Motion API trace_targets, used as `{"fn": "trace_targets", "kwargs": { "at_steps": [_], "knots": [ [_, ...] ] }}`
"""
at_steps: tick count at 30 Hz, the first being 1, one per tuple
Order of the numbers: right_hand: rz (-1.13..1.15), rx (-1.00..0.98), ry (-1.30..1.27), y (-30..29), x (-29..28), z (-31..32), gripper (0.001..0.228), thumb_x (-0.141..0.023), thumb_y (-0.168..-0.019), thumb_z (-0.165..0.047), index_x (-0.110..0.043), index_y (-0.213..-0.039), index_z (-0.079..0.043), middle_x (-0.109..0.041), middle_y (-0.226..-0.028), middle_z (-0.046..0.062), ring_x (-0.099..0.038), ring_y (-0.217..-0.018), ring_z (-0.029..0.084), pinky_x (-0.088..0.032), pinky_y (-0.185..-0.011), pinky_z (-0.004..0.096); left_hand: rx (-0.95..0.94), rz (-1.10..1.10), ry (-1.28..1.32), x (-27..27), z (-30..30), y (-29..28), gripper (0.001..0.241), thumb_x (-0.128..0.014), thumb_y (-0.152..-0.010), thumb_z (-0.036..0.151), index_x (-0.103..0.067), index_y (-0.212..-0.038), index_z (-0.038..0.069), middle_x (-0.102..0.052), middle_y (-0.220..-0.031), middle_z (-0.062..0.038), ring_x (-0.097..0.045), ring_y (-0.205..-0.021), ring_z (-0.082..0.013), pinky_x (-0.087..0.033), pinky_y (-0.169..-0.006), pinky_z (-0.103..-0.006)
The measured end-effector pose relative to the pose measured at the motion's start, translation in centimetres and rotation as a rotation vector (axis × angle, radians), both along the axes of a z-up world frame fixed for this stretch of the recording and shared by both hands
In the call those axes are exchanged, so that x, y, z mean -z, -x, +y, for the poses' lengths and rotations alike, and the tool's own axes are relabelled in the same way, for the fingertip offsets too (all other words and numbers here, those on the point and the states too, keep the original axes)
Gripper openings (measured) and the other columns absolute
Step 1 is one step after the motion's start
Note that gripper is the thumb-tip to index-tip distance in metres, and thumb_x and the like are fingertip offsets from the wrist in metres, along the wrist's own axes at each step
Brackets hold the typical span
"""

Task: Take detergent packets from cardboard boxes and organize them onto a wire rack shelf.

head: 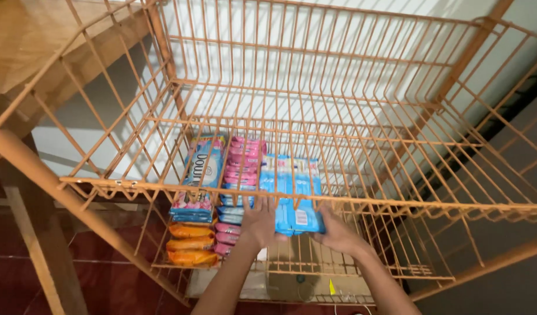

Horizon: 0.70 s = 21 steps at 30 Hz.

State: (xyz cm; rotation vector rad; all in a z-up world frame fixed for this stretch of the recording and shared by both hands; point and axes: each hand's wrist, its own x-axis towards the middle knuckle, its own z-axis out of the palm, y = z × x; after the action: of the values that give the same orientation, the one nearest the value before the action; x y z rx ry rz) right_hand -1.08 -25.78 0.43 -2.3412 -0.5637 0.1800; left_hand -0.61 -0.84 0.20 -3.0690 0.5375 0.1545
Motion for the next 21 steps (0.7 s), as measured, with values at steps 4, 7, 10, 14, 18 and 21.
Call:
{"fn": "trace_targets", "kwargs": {
  "at_steps": [4, 7, 10, 14, 18, 21],
  "knots": [
    [0.030, 0.084, 0.093, 1.1, -2.5, 1.4, 0.097, -0.081, -0.078, -0.019, -0.022, -0.155, -0.011, -0.053, -0.146, 0.022, -0.051, -0.136, 0.037, -0.041, -0.115, 0.044, -0.065, 0.103, -0.075, -2.7, 0.2, 0.2, 0.136, -0.069, -0.075, 0.080, -0.006, -0.160, -0.006, -0.009, -0.170, -0.022, -0.004, -0.158, -0.0360, 0.003, -0.119, -0.0724],
    [0.065, 0.149, 0.086, 3.7, -4.5, 1.1, 0.113, -0.085, -0.079, -0.027, -0.010, -0.163, -0.015, -0.034, -0.156, 0.025, -0.038, -0.144, 0.039, -0.034, -0.117, 0.046, -0.054, 0.143, -0.015, -3.4, 0.0, 1.0, 0.134, -0.069, -0.076, 0.077, -0.004, -0.159, -0.004, -0.003, -0.170, -0.020, 0.000, -0.158, -0.0335, 0.005, -0.117, -0.0729],
    [0.020, 0.218, 0.005, 5.5, -3.7, -0.1, 0.105, -0.083, -0.084, -0.035, -0.016, -0.161, -0.014, -0.031, -0.159, 0.024, -0.037, -0.146, 0.038, -0.034, -0.116, 0.046, -0.061, 0.159, 0.048, -5.6, -0.5, 1.9, 0.127, -0.069, -0.080, 0.073, -0.005, -0.159, -0.003, 0.001, -0.170, -0.021, 0.006, -0.158, -0.0343, 0.007, -0.116, -0.0714],
    [-0.185, 0.205, -0.034, 8.0, -4.7, -1.2, 0.082, -0.080, -0.090, -0.026, -0.035, -0.154, -0.005, -0.034, -0.158, 0.027, -0.028, -0.146, 0.043, -0.026, -0.115, 0.052, -0.184, 0.296, 0.391, -10.3, -1.8, 5.5, 0.086, -0.056, -0.092, 0.063, -0.028, -0.159, 0.018, -0.012, -0.169, -0.016, -0.004, -0.157, -0.0359, 0.000, -0.122, -0.0671],
    [-0.125, 0.149, -0.293, 13.5, -9.6, -0.9, 0.065, -0.072, -0.087, -0.019, -0.050, -0.146, -0.001, -0.059, -0.145, 0.018, -0.055, -0.137, 0.032, -0.043, -0.112, 0.046, -0.243, 0.411, 0.456, -2.1, -1.7, 6.3, 0.066, -0.050, -0.100, 0.062, -0.060, -0.137, 0.007, -0.060, -0.141, -0.023, -0.055, -0.134, -0.0397, -0.043, -0.112, -0.0511],
    [0.250, 0.207, -0.329, 15.9, -11.5, -0.4, 0.041, -0.070, -0.091, -0.020, -0.069, -0.129, -0.004, -0.076, -0.115, 0.013, -0.071, -0.109, 0.025, -0.059, -0.095, 0.038, -0.109, 0.334, 0.673, -4.3, -0.8, 10.1, 0.051, -0.045, -0.103, 0.047, -0.062, -0.130, 0.007, -0.063, -0.127, -0.025, -0.058, -0.117, -0.0434, -0.044, -0.100, -0.0528]
  ]
}}
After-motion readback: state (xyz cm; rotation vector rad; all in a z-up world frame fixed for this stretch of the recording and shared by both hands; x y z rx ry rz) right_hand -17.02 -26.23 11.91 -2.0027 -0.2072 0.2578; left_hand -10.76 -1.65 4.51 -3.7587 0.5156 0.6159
